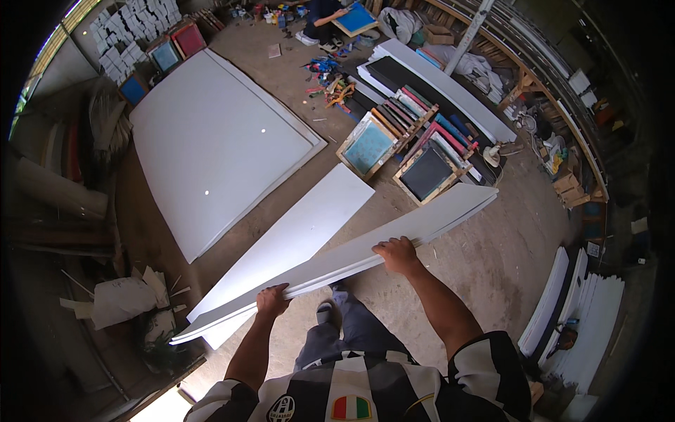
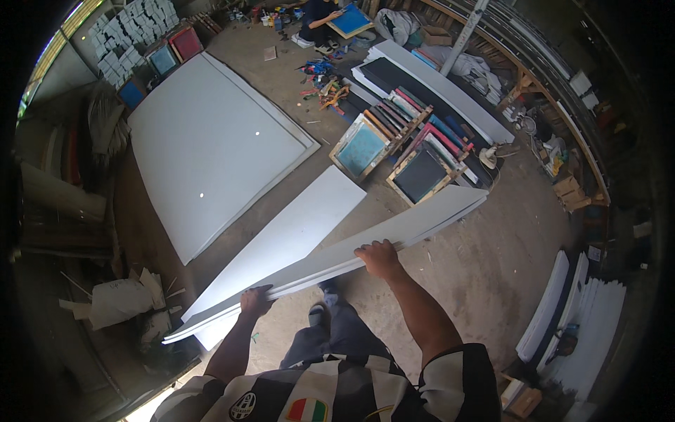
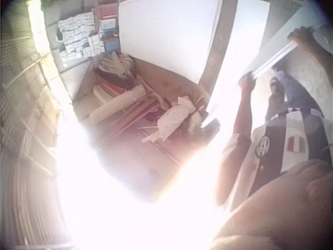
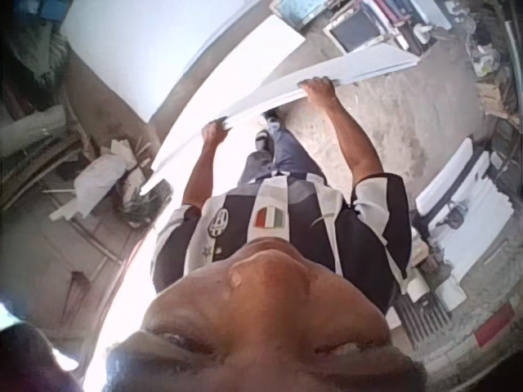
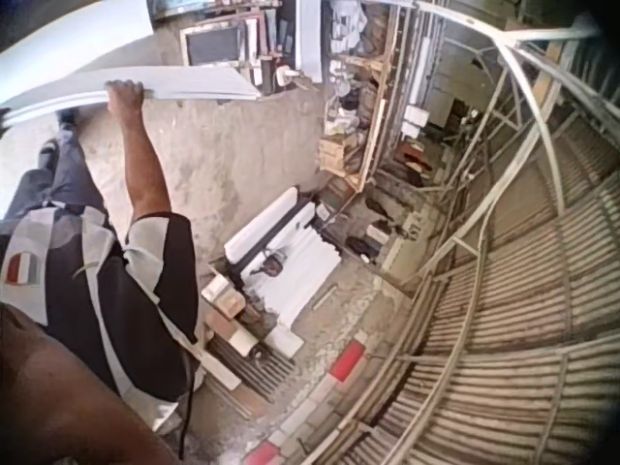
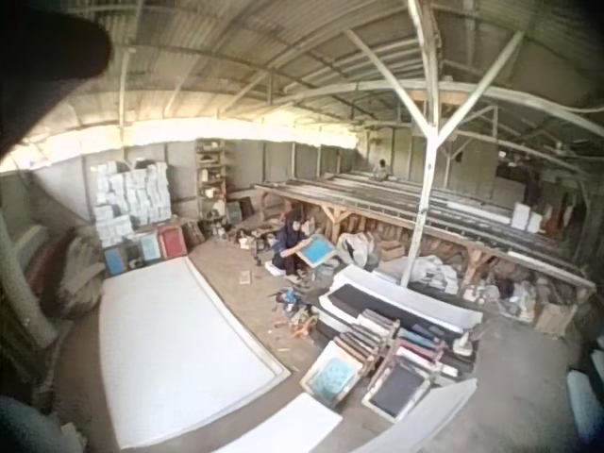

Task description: The person repeatedly picks up a large white rectangular panel from the floor and places it onto a stack of similar panels on a workbench. The person performs this repetitive lifting and stacking action multiple times throughout the clip.

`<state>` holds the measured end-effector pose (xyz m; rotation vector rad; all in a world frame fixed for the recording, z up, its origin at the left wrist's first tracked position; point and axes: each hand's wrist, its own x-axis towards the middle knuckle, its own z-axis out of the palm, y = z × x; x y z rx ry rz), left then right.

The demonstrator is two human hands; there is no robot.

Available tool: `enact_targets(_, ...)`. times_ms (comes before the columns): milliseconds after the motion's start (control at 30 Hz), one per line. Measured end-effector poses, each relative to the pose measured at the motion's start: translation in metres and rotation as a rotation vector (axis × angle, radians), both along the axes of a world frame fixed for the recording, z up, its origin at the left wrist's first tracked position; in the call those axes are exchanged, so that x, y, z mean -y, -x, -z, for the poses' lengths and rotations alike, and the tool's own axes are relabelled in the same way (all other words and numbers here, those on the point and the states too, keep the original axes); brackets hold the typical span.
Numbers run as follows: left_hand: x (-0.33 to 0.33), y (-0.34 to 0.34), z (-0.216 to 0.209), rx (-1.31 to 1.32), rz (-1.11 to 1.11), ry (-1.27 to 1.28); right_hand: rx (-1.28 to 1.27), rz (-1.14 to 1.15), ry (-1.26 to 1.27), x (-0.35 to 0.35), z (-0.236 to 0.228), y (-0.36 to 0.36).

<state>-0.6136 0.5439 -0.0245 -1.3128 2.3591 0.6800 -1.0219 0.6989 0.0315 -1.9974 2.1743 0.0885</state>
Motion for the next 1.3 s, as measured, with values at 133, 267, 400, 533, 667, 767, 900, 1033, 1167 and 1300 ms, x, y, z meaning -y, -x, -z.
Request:
enact_targets(133,-0.021,0.029,-0.040,-0.107,0.183,0.032,-0.046,0.141,0.020,-0.090,-0.048,0.009)
enact_targets(267,-0.051,0.101,-0.100,-0.040,0.368,0.034,-0.037,0.326,0.054,-0.184,-0.089,0.019)
enact_targets(400,-0.090,0.183,-0.130,-0.009,0.567,0.058,0.031,0.539,0.046,-0.280,-0.098,0.039)
enact_targets(533,-0.137,0.284,-0.140,-0.048,0.713,0.032,0.018,0.693,-0.036,-0.350,-0.107,0.084)
enact_targets(667,-0.206,0.391,-0.149,-0.022,0.887,0.051,0.117,0.713,0.037,-0.397,-0.095,0.123)
enact_targets(767,-0.256,0.460,-0.148,-0.066,1.005,0.083,0.157,0.744,0.049,-0.409,-0.093,0.154)
enact_targets(900,-0.288,0.537,-0.157,-0.087,1.045,0.095,0.255,0.778,0.021,-0.432,-0.114,0.212)
enact_targets(1033,-0.297,0.603,-0.172,-0.160,1.072,0.107,0.262,0.838,-0.075,-0.445,-0.130,0.271)
enact_targets(1167,-0.280,0.664,-0.195,-0.224,1.071,0.186,0.290,0.875,-0.066,-0.449,-0.143,0.342)
enact_targets(1300,-0.236,0.733,-0.194,-0.230,1.035,0.281,0.276,0.912,-0.074,-0.451,-0.145,0.421)
